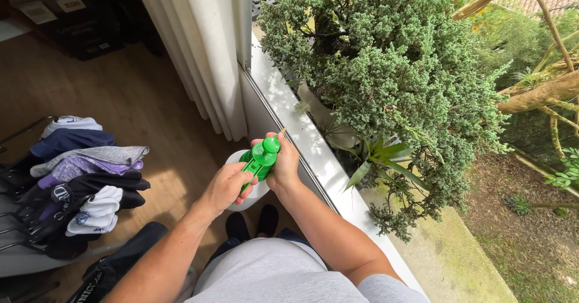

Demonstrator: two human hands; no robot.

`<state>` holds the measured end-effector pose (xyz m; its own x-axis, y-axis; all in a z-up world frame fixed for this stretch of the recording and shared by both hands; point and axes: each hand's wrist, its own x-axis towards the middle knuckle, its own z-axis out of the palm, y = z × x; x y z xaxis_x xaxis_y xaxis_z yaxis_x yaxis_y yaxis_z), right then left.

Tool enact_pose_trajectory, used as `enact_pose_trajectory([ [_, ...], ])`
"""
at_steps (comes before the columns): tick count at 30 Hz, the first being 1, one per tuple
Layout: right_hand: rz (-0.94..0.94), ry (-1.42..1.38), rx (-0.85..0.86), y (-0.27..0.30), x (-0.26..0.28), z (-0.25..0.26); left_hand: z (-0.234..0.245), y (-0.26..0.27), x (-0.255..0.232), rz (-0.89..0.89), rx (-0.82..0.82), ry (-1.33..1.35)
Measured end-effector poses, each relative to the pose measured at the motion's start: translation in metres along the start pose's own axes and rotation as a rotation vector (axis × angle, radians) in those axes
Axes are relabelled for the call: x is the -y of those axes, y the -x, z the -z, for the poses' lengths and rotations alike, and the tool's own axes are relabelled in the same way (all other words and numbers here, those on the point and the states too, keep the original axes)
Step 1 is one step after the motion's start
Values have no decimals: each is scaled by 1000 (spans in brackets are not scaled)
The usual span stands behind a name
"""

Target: The person assembles a green and white garden sprayer by attaching the pump head to the bottle, tightening the cap, and testing the spray mechanism. The person repeatedly pumps the handle and adjusts the nozzle while standing on a balcony.

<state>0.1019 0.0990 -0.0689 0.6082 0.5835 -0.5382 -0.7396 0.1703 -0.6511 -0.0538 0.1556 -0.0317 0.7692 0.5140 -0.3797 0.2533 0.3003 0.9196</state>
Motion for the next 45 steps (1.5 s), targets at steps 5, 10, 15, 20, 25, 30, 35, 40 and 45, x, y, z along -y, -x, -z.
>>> enact_pose_trajectory([
  [5,0,-2,6,4,1,-1,-1,1,1,-4,-8,7],
  [10,-9,-9,-5,7,3,-2,-2,2,1,6,-1,-1],
  [15,-5,-10,-11,10,5,-3,-3,2,2,-15,10,26],
  [20,-13,-20,-12,8,1,-1,-2,6,-3,-2,1,10],
  [25,-32,-24,-20,9,-5,0,1,7,-1,9,1,6],
  [30,-66,-44,-40,11,-12,-1,3,12,-8,52,-8,-7],
  [35,-60,-40,-32,10,-13,-4,7,14,-5,25,-12,7],
  [40,-59,-35,-31,14,-9,-9,7,14,-3,23,-19,5],
  [45,-102,-44,-49,16,-11,-10,7,16,-8,67,-33,-26],
])
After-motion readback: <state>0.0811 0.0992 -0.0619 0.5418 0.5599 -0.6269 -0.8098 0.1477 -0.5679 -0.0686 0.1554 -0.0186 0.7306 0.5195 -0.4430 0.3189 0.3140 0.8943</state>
